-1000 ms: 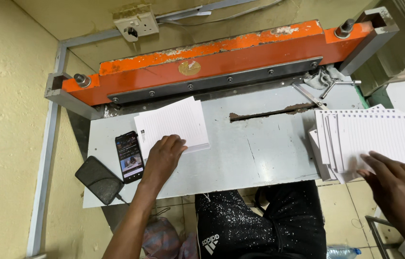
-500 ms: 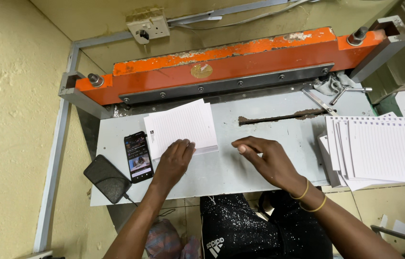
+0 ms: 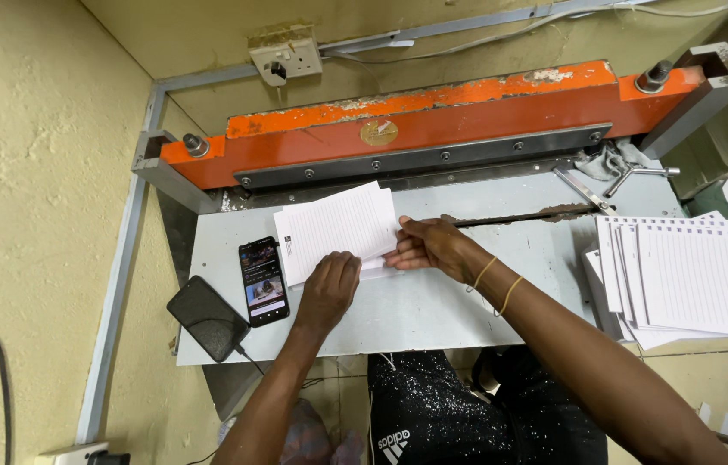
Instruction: The person places a stack of lined paper into a red binding machine, presses the handle to bind the pages, and then removes the finished notebook. This process is repeated multiple times with different stacks of paper.
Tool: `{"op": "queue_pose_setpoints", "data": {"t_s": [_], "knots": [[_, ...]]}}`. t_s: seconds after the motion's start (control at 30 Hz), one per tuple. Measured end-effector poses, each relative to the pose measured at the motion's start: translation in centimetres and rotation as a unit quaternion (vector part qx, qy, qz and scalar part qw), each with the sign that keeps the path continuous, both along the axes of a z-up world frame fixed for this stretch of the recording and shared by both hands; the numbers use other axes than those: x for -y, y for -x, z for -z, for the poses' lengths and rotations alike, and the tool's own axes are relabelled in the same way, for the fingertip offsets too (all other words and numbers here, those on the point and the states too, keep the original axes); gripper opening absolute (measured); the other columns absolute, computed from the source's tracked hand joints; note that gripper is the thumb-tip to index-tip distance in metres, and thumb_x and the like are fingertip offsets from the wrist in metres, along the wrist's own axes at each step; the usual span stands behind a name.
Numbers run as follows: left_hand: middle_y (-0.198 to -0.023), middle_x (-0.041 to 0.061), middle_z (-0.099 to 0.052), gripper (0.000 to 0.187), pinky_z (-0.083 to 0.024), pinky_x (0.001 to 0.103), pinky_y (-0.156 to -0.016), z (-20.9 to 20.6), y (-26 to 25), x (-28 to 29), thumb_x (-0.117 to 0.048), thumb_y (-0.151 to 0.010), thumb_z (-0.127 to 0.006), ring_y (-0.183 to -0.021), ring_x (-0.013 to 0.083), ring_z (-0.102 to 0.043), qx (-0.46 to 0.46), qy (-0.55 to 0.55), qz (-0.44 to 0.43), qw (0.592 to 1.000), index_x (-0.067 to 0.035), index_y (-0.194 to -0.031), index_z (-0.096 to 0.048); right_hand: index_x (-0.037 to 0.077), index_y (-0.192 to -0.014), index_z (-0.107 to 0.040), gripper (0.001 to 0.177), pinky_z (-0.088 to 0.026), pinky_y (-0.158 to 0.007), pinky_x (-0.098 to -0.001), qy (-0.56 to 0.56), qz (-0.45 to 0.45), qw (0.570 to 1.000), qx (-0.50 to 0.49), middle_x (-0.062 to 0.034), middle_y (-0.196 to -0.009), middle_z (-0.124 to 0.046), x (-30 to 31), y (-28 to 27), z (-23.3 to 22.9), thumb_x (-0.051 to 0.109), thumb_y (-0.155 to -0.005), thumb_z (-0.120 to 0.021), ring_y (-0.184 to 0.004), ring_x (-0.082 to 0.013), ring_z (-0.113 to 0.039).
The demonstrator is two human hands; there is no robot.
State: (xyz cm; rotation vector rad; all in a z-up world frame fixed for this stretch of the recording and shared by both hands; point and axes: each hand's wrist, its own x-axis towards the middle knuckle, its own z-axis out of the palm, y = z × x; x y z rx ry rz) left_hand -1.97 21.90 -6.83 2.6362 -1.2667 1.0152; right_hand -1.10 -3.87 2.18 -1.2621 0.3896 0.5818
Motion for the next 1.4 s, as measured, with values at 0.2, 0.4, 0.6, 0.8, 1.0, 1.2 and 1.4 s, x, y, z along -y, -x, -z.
{"op": "queue_pose_setpoints", "data": {"t_s": [0.2, 0.4, 0.6, 0.8, 1.0, 1.2, 1.4], "knots": [[-0.102, 0.009, -0.071, 0.015, -0.066, 0.037, -0.097, 0.1, 0.5, 0.5, -0.014, -0.102, -0.074, -0.102, 0.0237, -0.077, -0.025, 0.079, -0.021, 0.996, -0.008, -0.114, -0.070, -0.011, -0.129, -0.063, 0.055, -0.070, -0.089, -0.0442, 0.088, 0.000, 0.995, 0.043, -0.0253, -0.109, -0.075, -2.2, -3.2, 1.2, 0.041, -0.113, -0.057, -0.098, -0.0344, -0.082], [-0.109, 0.010, -0.071, 0.020, -0.060, 0.043, -0.102, -1.1, 4.3, 1.1, -0.020, -0.107, -0.062, -0.110, 0.0264, -0.072, -0.163, 0.294, -0.095, 0.937, -0.009, -0.121, -0.071, -0.006, -0.152, -0.054, 0.055, -0.061, -0.104, -0.0538, 0.085, -0.058, 0.978, 0.183, -0.0270, -0.133, -0.069, -3.3, -4.3, 2.5, 0.022, -0.107, -0.067, -0.121, -0.0419, -0.071], [-0.132, 0.017, -0.065, 0.065, -0.052, 0.047, -0.100, -5.0, 9.3, 2.3, -0.053, -0.094, -0.047, -0.117, 0.0323, -0.062, -0.393, 0.777, -0.218, 0.441, -0.005, -0.139, -0.052, 0.004, -0.142, -0.063, 0.069, -0.060, -0.104, -0.0406, 0.033, -0.068, 0.986, 0.146, -0.0125, -0.142, -0.073, 3.3, 5.9, -3.9, 0.040, -0.084, -0.072, -0.128, -0.0297, -0.071], [-0.128, 0.002, -0.065, 0.064, -0.046, 0.043, -0.106, -9.1, 9.8, 7.0, -0.052, -0.095, -0.058, -0.119, 0.0201, -0.058, -0.631, 0.535, -0.153, 0.540, -0.016, -0.147, -0.062, 0.011, -0.133, -0.062, 0.052, -0.060, -0.098, -0.0397, 0.255, -0.040, 0.964, 0.058, -0.0105, -0.132, -0.077, 8.5, 13.0, -4.4, 0.040, -0.091, -0.067, -0.119, -0.0273, -0.072], [-0.138, 0.012, -0.070, 0.051, -0.054, 0.041, -0.103, -6.6, 9.6, 11.3, -0.046, -0.100, -0.064, -0.128, 0.0271, -0.067, -0.570, 0.520, 0.053, 0.633, -0.013, -0.139, -0.063, 0.012, -0.144, -0.055, 0.056, -0.061, -0.105, -0.0402, 0.230, 0.076, 0.950, 0.196, -0.0131, -0.140, -0.072, 11.9, 16.3, -0.2, 0.031, -0.093, -0.068, -0.133, -0.0286, -0.066], [-0.133, 0.008, -0.075, 0.057, -0.045, 0.045, -0.117, -3.7, 10.2, 13.7, -0.052, -0.091, -0.072, -0.133, 0.0259, -0.066, -0.556, 0.577, -0.047, 0.597, -0.013, -0.132, -0.068, 0.007, -0.108, -0.077, 0.037, -0.042, -0.055, -0.0264, 0.270, 0.143, 0.931, 0.198, -0.0065, -0.085, -0.073, 12.3, 17.3, 7.5, 0.041, -0.092, -0.076, -0.067, -0.0182, -0.059], [-0.124, 0.009, -0.077, 0.045, -0.055, 0.048, -0.108, -2.5, 10.8, 13.9, -0.050, -0.094, -0.072, -0.120, 0.0277, -0.071, -0.543, 0.602, -0.039, 0.584, -0.017, -0.124, -0.069, 0.008, -0.110, -0.066, 0.039, -0.059, -0.080, -0.0335, 0.253, 0.195, 0.919, 0.232, -0.0094, -0.107, -0.073, 12.1, 17.8, 9.1, 0.041, -0.092, -0.075, -0.100, -0.0252, -0.071]]}}
